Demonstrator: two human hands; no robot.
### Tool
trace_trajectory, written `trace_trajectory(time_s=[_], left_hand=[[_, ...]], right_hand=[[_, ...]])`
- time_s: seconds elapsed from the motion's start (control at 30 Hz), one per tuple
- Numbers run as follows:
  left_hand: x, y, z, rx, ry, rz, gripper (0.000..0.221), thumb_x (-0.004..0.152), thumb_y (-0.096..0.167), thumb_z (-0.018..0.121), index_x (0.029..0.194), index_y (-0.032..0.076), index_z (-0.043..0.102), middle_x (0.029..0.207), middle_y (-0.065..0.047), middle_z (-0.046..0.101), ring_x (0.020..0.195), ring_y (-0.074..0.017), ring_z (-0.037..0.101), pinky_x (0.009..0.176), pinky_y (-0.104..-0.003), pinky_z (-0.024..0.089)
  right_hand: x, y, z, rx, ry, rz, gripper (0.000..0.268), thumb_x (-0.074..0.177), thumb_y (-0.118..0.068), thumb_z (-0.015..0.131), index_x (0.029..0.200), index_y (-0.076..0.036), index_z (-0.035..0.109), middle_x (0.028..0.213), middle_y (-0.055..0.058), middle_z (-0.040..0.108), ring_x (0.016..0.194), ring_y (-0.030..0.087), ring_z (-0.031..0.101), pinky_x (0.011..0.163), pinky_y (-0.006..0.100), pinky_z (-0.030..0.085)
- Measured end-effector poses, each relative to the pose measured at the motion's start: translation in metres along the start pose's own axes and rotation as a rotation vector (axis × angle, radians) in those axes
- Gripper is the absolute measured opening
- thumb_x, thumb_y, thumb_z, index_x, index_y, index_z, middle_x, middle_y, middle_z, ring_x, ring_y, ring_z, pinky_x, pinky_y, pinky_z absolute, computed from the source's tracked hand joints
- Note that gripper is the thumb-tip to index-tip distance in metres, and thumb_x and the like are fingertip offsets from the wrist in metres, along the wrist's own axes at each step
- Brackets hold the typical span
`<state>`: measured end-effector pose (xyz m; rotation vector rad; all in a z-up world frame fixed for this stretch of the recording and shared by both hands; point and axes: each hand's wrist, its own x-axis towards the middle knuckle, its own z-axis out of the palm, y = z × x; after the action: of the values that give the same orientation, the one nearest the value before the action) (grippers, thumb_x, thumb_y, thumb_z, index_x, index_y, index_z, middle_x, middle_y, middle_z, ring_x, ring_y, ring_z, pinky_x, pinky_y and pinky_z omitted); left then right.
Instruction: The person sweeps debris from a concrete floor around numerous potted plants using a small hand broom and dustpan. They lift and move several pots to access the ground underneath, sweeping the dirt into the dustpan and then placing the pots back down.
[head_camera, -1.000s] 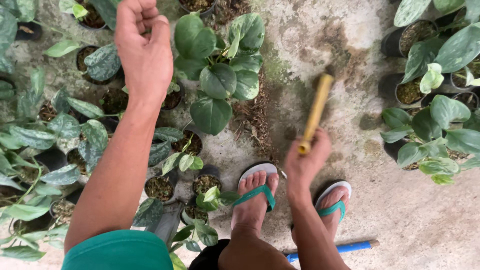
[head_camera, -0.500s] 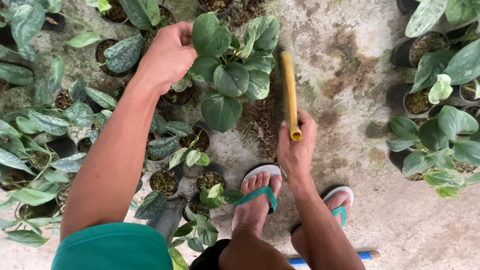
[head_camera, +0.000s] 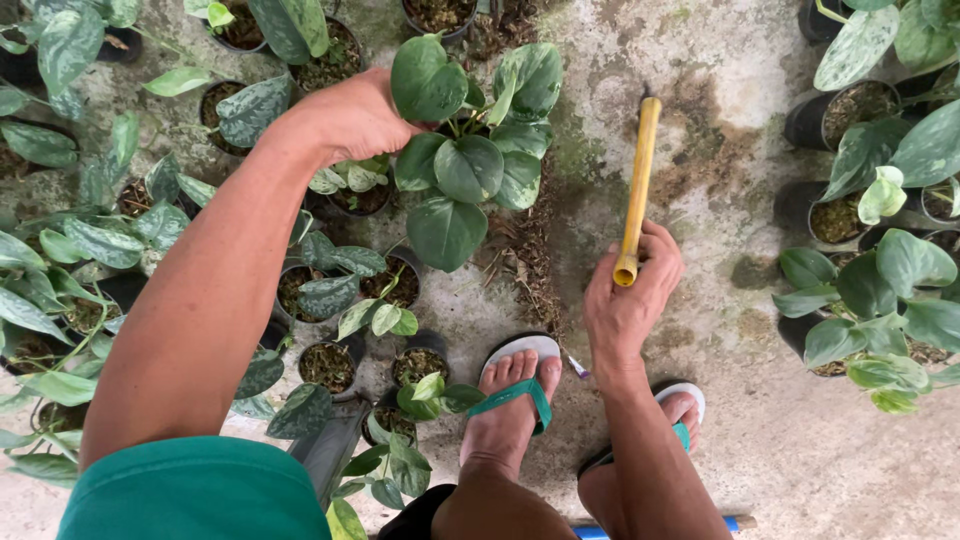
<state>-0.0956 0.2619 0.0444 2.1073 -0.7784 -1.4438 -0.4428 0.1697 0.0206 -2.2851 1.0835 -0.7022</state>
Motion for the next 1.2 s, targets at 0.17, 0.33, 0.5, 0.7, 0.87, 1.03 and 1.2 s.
trace_trajectory(time_s=[0.17, 0.33, 0.5, 0.7, 0.87, 1.03, 1.2], left_hand=[[0.008, -0.008, 0.005, -0.037, -0.016, -0.019, 0.032, 0.085, -0.002, 0.07, 0.116, 0.004, 0.07, 0.107, -0.009, 0.074, 0.096, -0.0197, 0.063, 0.082, -0.043, 0.051], [0.014, -0.018, 0.003, -0.084, 0.037, 0.195, 0.061, 0.071, -0.002, 0.078, 0.129, 0.007, 0.064, 0.114, -0.008, 0.072, 0.107, -0.0188, 0.066, 0.09, -0.04, 0.05], [-0.023, 0.004, -0.027, -0.136, 0.046, 0.109, 0.037, 0.077, 0.014, 0.086, 0.111, 0.006, 0.073, 0.102, -0.007, 0.073, 0.094, -0.0189, 0.069, 0.076, -0.036, 0.056], [-0.05, 0.013, -0.051, -0.345, 0.067, 0.397, 0.026, 0.088, 0.006, 0.079, 0.114, 0.005, 0.072, 0.105, -0.003, 0.068, 0.088, -0.0112, 0.061, 0.066, -0.027, 0.045], [-0.064, 0.021, -0.053, -0.408, 0.114, 0.411, 0.025, 0.09, 0.008, 0.076, 0.114, 0.007, 0.069, 0.106, 0.0, 0.068, 0.089, -0.0088, 0.062, 0.069, -0.024, 0.048], [-0.066, 0.019, -0.042, -0.452, 0.141, 0.408, 0.024, 0.092, 0.009, 0.073, 0.115, 0.008, 0.067, 0.107, 0.002, 0.069, 0.09, -0.0063, 0.064, 0.071, -0.022, 0.051], [-0.065, 0.007, -0.024, -0.367, 0.208, 0.219, 0.017, 0.099, 0.015, 0.072, 0.115, 0.01, 0.069, 0.073, -0.002, 0.054, 0.05, -0.0088, 0.042, 0.037, -0.025, 0.023]], right_hand=[[0.0, 0.005, 0.001, -0.008, -0.078, -0.02, 0.031, 0.095, 0.004, 0.07, 0.121, 0.001, 0.053, 0.13, 0.021, 0.061, 0.118, 0.037, 0.057, 0.105, 0.047, 0.045], [-0.002, 0.004, 0.001, -0.018, -0.052, -0.03, 0.033, 0.093, 0.005, 0.07, 0.122, 0.0, 0.053, 0.131, 0.021, 0.061, 0.12, 0.038, 0.057, 0.105, 0.048, 0.045], [0.004, 0.005, 0.009, -0.12, -0.04, -0.046, 0.039, 0.089, 0.008, 0.071, 0.123, 0.002, 0.053, 0.133, 0.022, 0.059, 0.12, 0.04, 0.055, 0.104, 0.05, 0.046], [0.001, -0.031, 0.036, 0.05, -0.216, -0.117, 0.054, 0.071, 0.01, 0.07, 0.121, 0.002, 0.051, 0.133, 0.025, 0.057, 0.117, 0.043, 0.055, 0.1, 0.05, 0.048], [0.002, -0.03, 0.028, 0.153, -0.158, -0.24, 0.043, 0.086, 0.01, 0.073, 0.121, 0.0, 0.049, 0.131, 0.022, 0.058, 0.113, 0.033, 0.061, 0.094, 0.043, 0.056], [0.035, 0.035, -0.043, 0.07, -0.129, -0.222, 0.032, 0.095, 0.012, 0.068, 0.117, 0.001, 0.047, 0.124, 0.021, 0.059, 0.101, 0.026, 0.062, 0.08, 0.034, 0.056], [0.011, 0.042, -0.07, -0.157, -0.141, -0.088, 0.037, 0.092, 0.006, 0.067, 0.122, 0.003, 0.046, 0.123, 0.021, 0.054, 0.108, 0.035, 0.056, 0.092, 0.048, 0.051]])
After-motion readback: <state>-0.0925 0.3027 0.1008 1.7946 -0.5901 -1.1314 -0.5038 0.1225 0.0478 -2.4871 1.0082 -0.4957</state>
